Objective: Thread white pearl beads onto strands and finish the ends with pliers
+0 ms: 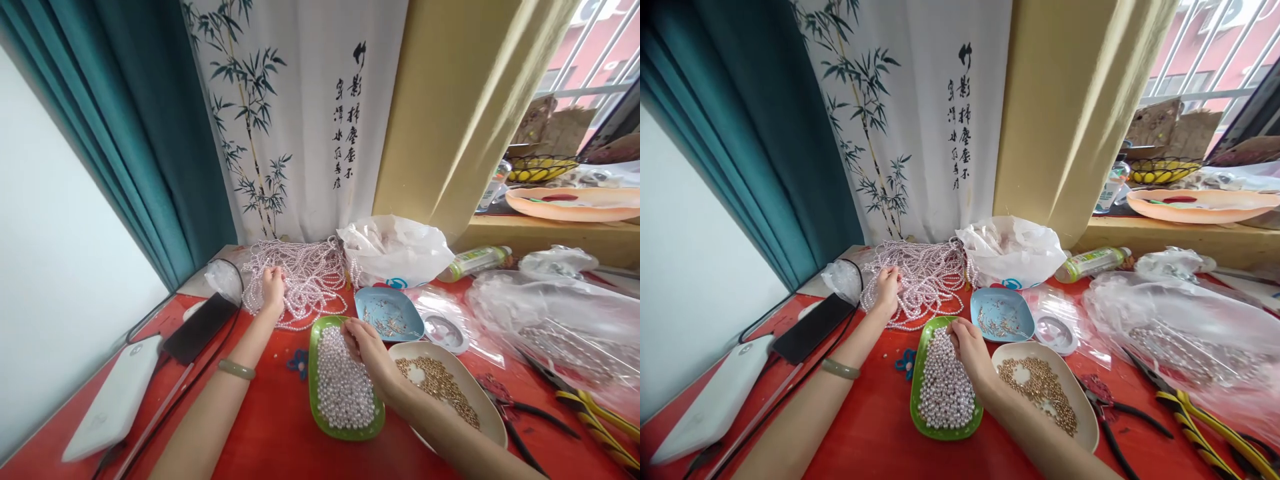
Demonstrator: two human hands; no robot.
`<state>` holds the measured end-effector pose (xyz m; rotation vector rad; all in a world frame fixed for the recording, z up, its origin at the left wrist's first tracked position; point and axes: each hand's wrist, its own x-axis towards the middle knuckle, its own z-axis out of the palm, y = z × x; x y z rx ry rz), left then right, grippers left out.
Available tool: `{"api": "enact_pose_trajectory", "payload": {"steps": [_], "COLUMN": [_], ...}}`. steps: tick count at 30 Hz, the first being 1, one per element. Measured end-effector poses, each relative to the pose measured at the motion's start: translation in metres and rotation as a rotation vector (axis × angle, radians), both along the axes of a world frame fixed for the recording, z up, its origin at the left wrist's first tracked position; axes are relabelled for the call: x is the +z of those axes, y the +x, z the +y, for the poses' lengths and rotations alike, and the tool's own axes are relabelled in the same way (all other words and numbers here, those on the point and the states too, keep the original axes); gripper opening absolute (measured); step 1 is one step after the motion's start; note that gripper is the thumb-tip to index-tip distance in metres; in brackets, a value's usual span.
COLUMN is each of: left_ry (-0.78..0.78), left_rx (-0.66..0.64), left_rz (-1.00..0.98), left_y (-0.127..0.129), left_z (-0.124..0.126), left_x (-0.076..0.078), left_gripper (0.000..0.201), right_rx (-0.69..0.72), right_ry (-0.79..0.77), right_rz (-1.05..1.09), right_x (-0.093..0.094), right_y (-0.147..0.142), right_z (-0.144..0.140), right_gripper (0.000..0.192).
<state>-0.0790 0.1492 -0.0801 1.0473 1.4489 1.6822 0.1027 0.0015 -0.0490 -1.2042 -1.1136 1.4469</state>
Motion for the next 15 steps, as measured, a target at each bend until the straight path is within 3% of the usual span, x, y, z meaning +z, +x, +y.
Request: {"api": "enact_pose_trajectory", "payload": {"steps": [3,10,13,15], "left_ry": [0.007,0.077,0.081,0.075], "left_rx": [0.015,-0.068,-0.109,-0.127], "left_rz": [0.008,0.14,0.186,0.211], "left_y": [0.001,0.022,0.03,0.033], "left_z": [0.001,-0.006,-0.01,-0.012], "left_x": [-0.001,-0.006,-0.008,-0.008], "left_gripper": [0.008,0.009,0.009,0.009], "right_rx": [0.039,0.35,0.391,0.421], "right_ry": [0.196,0.558,0.664,0.773], "right_rz": [-0.3,-0.799,-0.913,-0.942], "right_x": [0.003,0.003,0.021,0.04], "right_y": [0.002,0.014,0.011,-0.007], "right_z": [-0.007,-0.017,-0.019,-0.014], "right_gripper": [0.026,0.027,0.029,0.028]}}
